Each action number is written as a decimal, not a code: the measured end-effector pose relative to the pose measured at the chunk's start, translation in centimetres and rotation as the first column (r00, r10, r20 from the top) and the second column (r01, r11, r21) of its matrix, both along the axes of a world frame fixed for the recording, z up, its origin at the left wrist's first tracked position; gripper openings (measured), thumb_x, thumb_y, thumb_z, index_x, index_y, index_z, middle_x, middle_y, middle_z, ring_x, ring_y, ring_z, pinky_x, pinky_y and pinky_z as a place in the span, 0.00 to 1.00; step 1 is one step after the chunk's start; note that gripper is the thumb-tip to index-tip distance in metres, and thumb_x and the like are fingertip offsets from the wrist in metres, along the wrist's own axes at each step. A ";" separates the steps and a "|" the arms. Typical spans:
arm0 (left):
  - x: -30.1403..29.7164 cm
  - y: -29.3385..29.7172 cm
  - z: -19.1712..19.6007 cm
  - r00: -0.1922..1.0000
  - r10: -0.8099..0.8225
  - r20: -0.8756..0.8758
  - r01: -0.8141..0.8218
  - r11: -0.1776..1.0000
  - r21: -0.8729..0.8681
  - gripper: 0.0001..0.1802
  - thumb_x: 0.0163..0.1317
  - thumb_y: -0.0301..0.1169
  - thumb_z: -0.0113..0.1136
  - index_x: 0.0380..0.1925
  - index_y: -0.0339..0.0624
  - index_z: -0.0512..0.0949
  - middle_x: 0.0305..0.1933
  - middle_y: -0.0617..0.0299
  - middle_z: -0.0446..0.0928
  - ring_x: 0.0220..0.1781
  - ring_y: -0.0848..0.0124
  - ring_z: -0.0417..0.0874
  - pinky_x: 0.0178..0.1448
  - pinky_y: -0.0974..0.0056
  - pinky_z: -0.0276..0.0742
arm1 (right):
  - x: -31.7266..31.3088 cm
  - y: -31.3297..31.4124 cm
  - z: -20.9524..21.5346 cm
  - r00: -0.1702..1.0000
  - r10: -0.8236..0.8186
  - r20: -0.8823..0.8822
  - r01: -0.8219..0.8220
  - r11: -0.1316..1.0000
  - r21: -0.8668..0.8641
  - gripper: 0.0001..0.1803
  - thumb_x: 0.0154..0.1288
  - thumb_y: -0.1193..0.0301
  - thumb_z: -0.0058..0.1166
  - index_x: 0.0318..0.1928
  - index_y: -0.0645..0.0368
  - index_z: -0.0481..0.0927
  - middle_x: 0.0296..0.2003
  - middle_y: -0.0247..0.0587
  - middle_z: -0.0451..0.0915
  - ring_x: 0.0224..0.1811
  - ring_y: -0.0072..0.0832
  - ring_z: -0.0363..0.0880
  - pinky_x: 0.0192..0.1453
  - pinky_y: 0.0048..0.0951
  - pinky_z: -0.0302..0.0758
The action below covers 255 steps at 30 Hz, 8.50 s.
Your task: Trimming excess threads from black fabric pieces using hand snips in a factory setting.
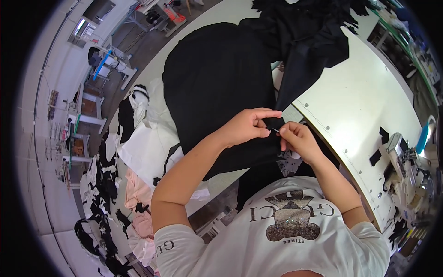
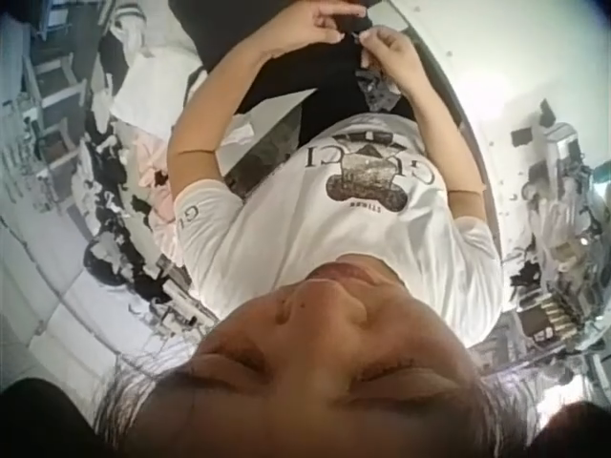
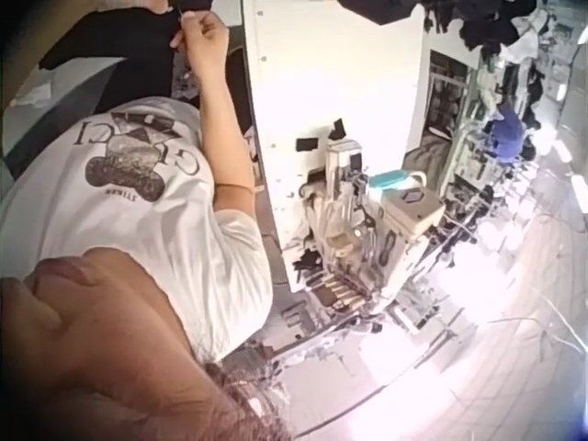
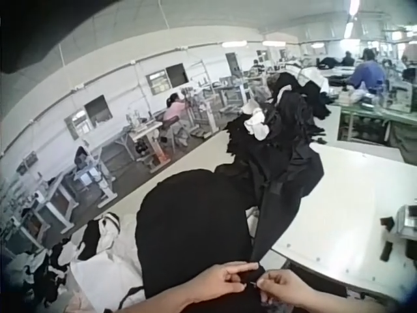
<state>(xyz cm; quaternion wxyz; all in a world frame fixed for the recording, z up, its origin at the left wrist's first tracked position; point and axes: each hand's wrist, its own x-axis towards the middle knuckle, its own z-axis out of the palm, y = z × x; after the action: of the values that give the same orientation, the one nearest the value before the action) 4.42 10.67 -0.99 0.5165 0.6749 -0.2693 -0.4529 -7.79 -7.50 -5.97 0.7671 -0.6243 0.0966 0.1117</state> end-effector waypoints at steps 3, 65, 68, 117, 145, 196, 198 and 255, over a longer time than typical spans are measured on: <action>-0.4 -0.4 0.4 0.999 -0.025 0.034 0.025 1.000 -0.003 0.34 0.55 0.13 0.58 0.64 0.42 0.71 0.63 0.61 0.71 0.33 0.83 0.71 0.43 0.76 0.74 | 0.3 0.0 -0.4 1.000 -0.010 0.001 0.010 1.000 0.013 0.14 0.74 0.61 0.48 0.38 0.58 0.77 0.19 0.31 0.77 0.15 0.09 0.59 0.19 0.14 0.51; 19.3 -17.4 2.9 0.102 0.229 0.968 -0.435 0.886 -0.164 0.10 0.56 0.30 0.54 0.33 0.52 0.85 0.38 0.59 0.82 0.44 0.56 0.82 0.47 0.54 0.78 | -14.8 -19.3 17.7 0.160 0.021 0.987 0.963 0.218 -0.161 0.15 0.70 0.61 0.49 0.37 0.61 0.76 0.19 0.34 0.63 0.20 0.24 0.60 0.23 0.26 0.54; 26.5 -18.5 3.6 0.236 0.483 0.843 -0.288 0.863 -0.414 0.11 0.53 0.27 0.50 0.26 0.47 0.84 0.36 0.54 0.83 0.44 0.53 0.83 0.48 0.56 0.78 | -11.7 -19.8 16.8 0.282 0.101 0.954 0.892 0.339 -0.300 0.16 0.62 0.61 0.61 0.26 0.61 0.79 0.15 0.33 0.66 0.16 0.25 0.65 0.18 0.24 0.59; 0.0 -0.1 -2.8 0.994 0.056 -0.093 -0.069 0.986 -0.150 0.22 0.64 0.18 0.49 0.59 0.36 0.70 0.59 0.58 0.74 0.38 0.76 0.77 0.50 0.70 0.75 | -0.9 -1.6 0.7 1.000 -0.002 -0.013 0.001 0.999 -0.052 0.17 0.74 0.62 0.44 0.43 0.64 0.80 0.20 0.30 0.76 0.20 0.13 0.67 0.26 0.18 0.62; 0.5 -0.4 -3.6 0.853 0.342 -0.394 -0.477 0.818 -0.322 0.17 0.64 0.19 0.57 0.54 0.36 0.73 0.54 0.55 0.76 0.48 0.71 0.80 0.60 0.64 0.77 | 6.8 -4.3 0.8 0.616 -0.065 0.785 0.599 0.686 -0.413 0.07 0.57 0.75 0.61 0.38 0.59 0.83 0.29 0.37 0.80 0.31 0.32 0.81 0.35 0.31 0.76; 28.9 -3.9 18.3 -0.141 0.691 0.709 -0.041 0.711 -0.702 0.19 0.50 0.12 0.46 0.37 0.37 0.83 0.47 0.55 0.81 0.51 0.64 0.81 0.59 0.65 0.72 | 3.0 -9.1 19.6 0.230 0.265 0.937 0.079 0.954 -0.289 0.09 0.59 0.70 0.66 0.38 0.63 0.86 0.20 0.38 0.70 0.21 0.33 0.69 0.23 0.33 0.62; 29.2 0.0 16.6 -0.095 0.685 0.722 -0.128 0.711 -0.692 0.15 0.53 0.17 0.49 0.37 0.37 0.83 0.43 0.57 0.81 0.48 0.67 0.81 0.57 0.66 0.73 | 5.7 -5.4 18.5 0.229 0.274 0.934 -0.089 0.961 -0.260 0.08 0.60 0.70 0.65 0.37 0.62 0.86 0.22 0.38 0.71 0.23 0.34 0.71 0.25 0.33 0.64; 2.6 -2.3 -3.0 0.910 -0.034 0.413 -0.010 0.994 0.105 0.10 0.62 0.26 0.59 0.42 0.35 0.76 0.41 0.51 0.82 0.45 0.62 0.85 0.49 0.61 0.79 | 1.2 2.9 3.6 0.890 0.276 0.363 -0.259 0.961 -0.093 0.16 0.71 0.64 0.51 0.48 0.63 0.83 0.37 0.44 0.85 0.27 0.22 0.79 0.32 0.24 0.75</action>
<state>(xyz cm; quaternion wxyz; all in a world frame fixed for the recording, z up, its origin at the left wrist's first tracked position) 6.99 8.39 -3.98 0.4088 0.7800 -0.3529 -0.3161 -6.59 -4.63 -2.37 0.7352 -0.6576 -0.1352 0.0935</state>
